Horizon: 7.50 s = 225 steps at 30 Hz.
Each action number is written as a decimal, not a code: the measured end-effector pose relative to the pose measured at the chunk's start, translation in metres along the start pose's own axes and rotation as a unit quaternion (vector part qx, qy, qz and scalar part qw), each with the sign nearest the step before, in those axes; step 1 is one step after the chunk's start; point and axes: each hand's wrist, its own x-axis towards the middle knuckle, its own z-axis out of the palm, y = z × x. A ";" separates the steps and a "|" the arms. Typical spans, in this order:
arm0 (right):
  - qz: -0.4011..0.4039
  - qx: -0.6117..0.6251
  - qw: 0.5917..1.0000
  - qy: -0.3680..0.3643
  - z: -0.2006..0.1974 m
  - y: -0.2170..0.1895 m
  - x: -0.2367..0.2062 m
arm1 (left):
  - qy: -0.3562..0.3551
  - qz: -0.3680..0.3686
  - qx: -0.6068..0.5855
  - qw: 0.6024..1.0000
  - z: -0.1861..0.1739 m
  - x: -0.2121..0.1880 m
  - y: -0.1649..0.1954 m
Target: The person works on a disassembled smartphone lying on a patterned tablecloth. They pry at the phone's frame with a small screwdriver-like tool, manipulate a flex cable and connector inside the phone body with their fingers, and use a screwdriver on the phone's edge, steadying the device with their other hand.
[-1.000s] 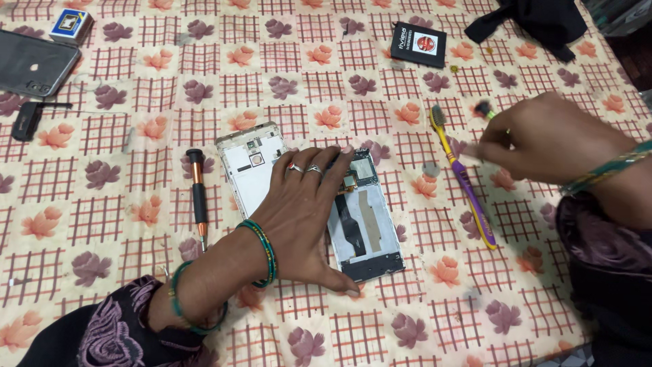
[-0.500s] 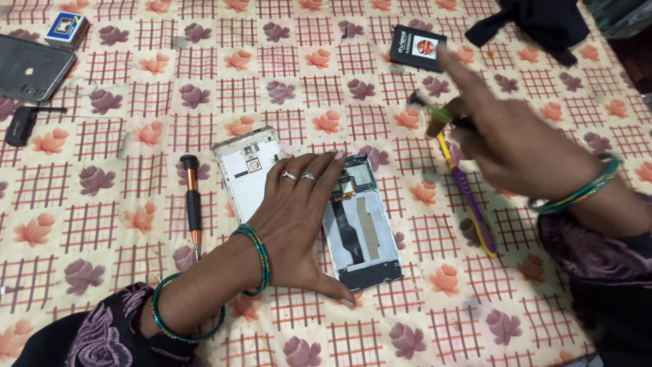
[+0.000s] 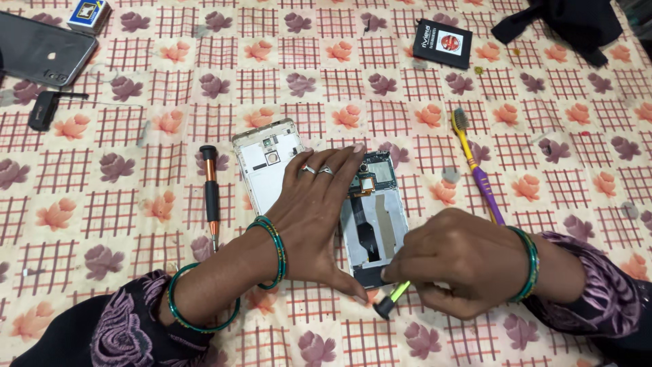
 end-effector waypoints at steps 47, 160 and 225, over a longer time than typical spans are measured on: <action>0.145 0.073 0.862 0.481 0.025 0.084 -0.034 | -0.021 -0.079 0.043 0.996 -0.003 -0.005 0.001; 0.050 0.019 0.984 0.168 0.013 0.062 -0.012 | -0.036 -0.072 0.053 0.995 -0.009 -0.016 -0.010; -0.105 -0.199 0.968 0.110 0.010 0.041 0.003 | -0.026 -0.073 0.040 0.996 -0.008 -0.021 -0.007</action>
